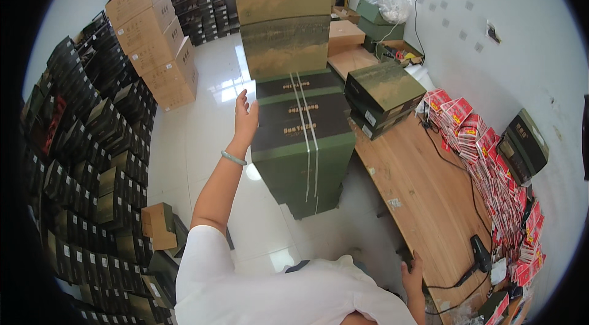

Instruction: The person places a black shoe into a green box, adds tissue paper and a red card, closes the box, and uses a hair dryer to heat a label on the box before stacking it with other boxes. The process is repeated for multiple boxes.

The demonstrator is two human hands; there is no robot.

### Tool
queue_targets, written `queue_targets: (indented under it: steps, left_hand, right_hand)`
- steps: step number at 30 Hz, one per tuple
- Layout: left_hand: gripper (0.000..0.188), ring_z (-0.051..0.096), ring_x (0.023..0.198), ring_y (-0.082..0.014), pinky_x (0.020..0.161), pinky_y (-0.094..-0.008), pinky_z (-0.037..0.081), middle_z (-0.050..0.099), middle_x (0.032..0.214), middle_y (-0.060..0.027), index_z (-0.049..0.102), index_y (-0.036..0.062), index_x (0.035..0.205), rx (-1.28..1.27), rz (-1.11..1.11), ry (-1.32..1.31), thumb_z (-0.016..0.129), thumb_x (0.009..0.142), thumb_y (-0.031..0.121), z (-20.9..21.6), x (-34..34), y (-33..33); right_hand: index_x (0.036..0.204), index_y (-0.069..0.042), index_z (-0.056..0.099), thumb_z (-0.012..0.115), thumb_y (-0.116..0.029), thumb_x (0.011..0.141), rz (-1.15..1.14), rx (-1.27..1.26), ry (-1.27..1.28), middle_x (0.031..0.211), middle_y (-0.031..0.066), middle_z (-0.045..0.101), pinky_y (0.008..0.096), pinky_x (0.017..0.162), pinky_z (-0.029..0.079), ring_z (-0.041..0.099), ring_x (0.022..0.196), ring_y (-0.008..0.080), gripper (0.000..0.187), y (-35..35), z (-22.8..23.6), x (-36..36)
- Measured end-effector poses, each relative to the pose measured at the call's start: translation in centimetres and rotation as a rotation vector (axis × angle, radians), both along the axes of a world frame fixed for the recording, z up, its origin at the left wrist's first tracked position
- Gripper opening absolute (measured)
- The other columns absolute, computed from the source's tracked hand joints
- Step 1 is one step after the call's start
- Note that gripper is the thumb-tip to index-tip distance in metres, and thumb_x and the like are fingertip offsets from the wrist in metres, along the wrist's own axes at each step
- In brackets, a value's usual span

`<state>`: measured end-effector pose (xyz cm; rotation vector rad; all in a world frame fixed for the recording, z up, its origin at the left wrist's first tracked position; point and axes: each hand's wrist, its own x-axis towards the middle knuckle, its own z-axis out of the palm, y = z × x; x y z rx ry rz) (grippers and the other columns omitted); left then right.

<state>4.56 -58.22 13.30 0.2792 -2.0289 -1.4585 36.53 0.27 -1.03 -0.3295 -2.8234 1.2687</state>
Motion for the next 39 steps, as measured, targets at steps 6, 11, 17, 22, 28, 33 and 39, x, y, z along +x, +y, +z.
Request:
queue_targets:
  steps: [6,11,17,22,28,33,39]
  left_hand:
    - [0.062,0.041,0.135,-0.0370,0.110,-0.0412,0.036,0.037,0.148,-0.0268,0.031,0.0039,0.148,0.017,0.098,0.042,0.056,0.095,0.023,3.6,-5.3,0.3]
    - [0.061,0.040,0.136,-0.0333,0.109,-0.0389,0.035,0.037,0.149,-0.0244,0.031,0.0027,0.148,0.048,0.192,0.030,0.053,0.095,0.026,8.1,-9.3,-2.1]
    - [0.062,0.036,0.140,-0.0322,0.113,-0.0378,0.031,0.031,0.153,-0.0222,0.028,0.0011,0.149,0.060,0.173,0.129,0.051,0.097,0.025,11.4,-14.3,-5.8]
    - [0.064,0.027,0.145,-0.0299,0.116,-0.0365,0.024,0.025,0.157,-0.0211,0.022,-0.0002,0.152,0.076,0.138,0.243,0.048,0.100,0.027,12.0,-21.5,-10.9]
    - [0.058,0.031,0.142,-0.0271,0.116,-0.0353,0.025,0.033,0.153,-0.0178,0.030,-0.0007,0.148,0.069,0.096,0.257,0.043,0.102,0.033,12.0,-25.5,-15.1]
    - [0.057,0.035,0.139,-0.0247,0.115,-0.0342,0.025,0.039,0.149,-0.0150,0.037,-0.0011,0.145,0.047,0.102,0.309,0.038,0.104,0.039,11.8,-26.6,-14.6]
    - [0.060,0.040,0.135,-0.0219,0.114,-0.0330,0.026,0.047,0.145,-0.0116,0.046,-0.0016,0.141,0.082,0.077,0.699,0.033,0.106,0.045,15.3,-20.6,-9.9]
  right_hand:
    - [0.140,-0.002,0.045,0.062,-0.006,0.090,0.144,0.018,0.095,0.136,0.0190,0.051,0.0388,0.104,0.044,0.053,0.124,0.0312,0.052,0.9,3.8,-15.3]
    - [0.135,-0.001,0.051,0.061,-0.010,0.090,0.422,-0.112,0.374,0.129,0.0231,0.057,0.0401,0.104,0.041,0.053,0.124,0.0359,0.046,-6.3,11.6,-33.3]
    - [0.139,-0.002,0.047,0.062,-0.018,0.094,0.650,-0.230,0.493,0.139,0.0157,0.052,0.0361,0.112,0.033,0.045,0.134,0.0252,0.050,-19.4,19.7,-51.6]
    - [0.141,0.000,0.043,0.062,-0.033,0.094,0.603,-0.352,0.511,0.144,0.0201,0.047,0.0374,0.110,0.034,0.043,0.136,0.0301,0.060,-28.8,25.2,-63.8]
    - [0.150,0.003,0.026,0.059,-0.042,0.095,0.585,-0.627,0.480,0.153,0.0229,0.032,0.0366,0.115,0.026,0.029,0.144,0.0314,0.078,-37.5,30.3,-69.8]
    - [0.151,0.001,0.025,0.057,-0.044,0.096,0.615,-0.745,0.471,0.155,0.0214,0.030,0.0379,0.116,0.024,0.029,0.143,0.0295,0.077,-38.6,31.6,-69.7]
    - [0.150,-0.003,0.028,0.044,-0.034,0.102,0.702,-0.805,1.001,0.145,0.0187,0.047,0.0411,0.118,0.014,0.031,0.141,0.0254,0.059,-28.8,35.4,-60.4]
